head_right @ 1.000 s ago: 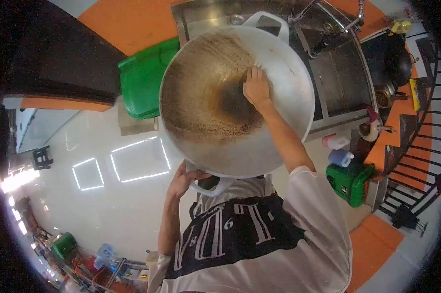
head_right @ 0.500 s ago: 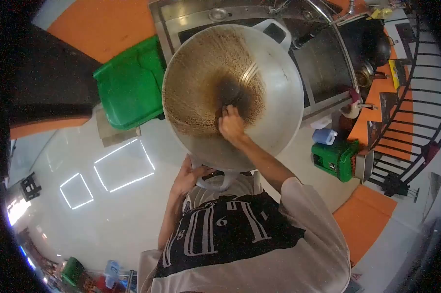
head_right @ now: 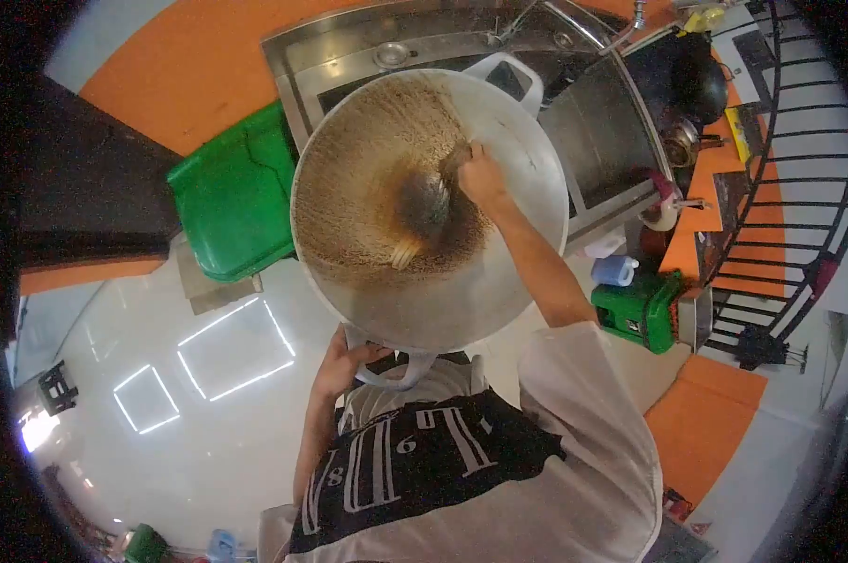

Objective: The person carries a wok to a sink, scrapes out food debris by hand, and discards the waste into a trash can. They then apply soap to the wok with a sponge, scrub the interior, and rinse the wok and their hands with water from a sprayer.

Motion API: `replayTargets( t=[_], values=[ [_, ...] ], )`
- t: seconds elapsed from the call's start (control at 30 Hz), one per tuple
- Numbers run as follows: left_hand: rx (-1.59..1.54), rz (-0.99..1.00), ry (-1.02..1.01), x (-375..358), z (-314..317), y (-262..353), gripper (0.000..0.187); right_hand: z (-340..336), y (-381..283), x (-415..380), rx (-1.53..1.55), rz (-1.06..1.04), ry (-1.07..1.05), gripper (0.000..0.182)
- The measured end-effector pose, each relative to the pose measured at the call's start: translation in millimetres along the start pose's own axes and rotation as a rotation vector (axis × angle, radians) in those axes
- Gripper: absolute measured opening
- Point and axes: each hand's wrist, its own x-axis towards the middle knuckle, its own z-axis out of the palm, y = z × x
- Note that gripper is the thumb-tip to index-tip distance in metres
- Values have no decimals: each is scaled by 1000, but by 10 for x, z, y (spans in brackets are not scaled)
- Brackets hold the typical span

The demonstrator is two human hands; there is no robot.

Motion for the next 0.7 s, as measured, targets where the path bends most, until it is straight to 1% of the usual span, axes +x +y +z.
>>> replayTargets(
  t=[0.03,0.1,0.17,0.23,0.27,0.3,0.33,0.4,0.43,0.5,0.53,0.6,0.63,0.7],
  values=[
    [0,0,11,-1,-2,-11,73,31,40,15,-106,-41,-69,30],
    [-80,-9,43,-7,2,-39,60,134,55,-63,-114,-73,-111,33],
    [-99,4,40,14,0,-72,61,252,13,-170,-132,-96,-147,36],
    [-115,29,29,93,-2,-126,62,338,-130,-404,-157,-148,-18,35],
    [-101,29,23,114,-15,-187,69,353,-255,-566,-153,-143,-19,35],
    [-89,32,17,125,-18,-221,77,352,-424,-726,-93,-72,-59,35],
    [-86,34,18,134,-4,-231,77,335,-586,-860,-33,-4,-96,35],
    [-107,36,14,153,19,-205,74,401,-837,-1121,43,39,-158,37],
    [-104,41,19,149,26,-199,74,385,-963,-1228,48,35,-154,37],
    [-102,39,25,152,45,-182,62,313,-1184,-1389,192,58,-107,33],
    [-98,42,26,156,40,-180,62,238,-1307,-1420,194,56,-102,33],
    [-30,61,-7,157,20,-185,60,15,-1549,-1454,375,137,-315,28],
    [-24,64,-6,169,-7,-176,60,-60,-1651,-1465,379,136,-310,28],
    [99,53,-42,201,-51,-155,56,-208,-1827,-1458,457,132,-310,26]
  ],
)
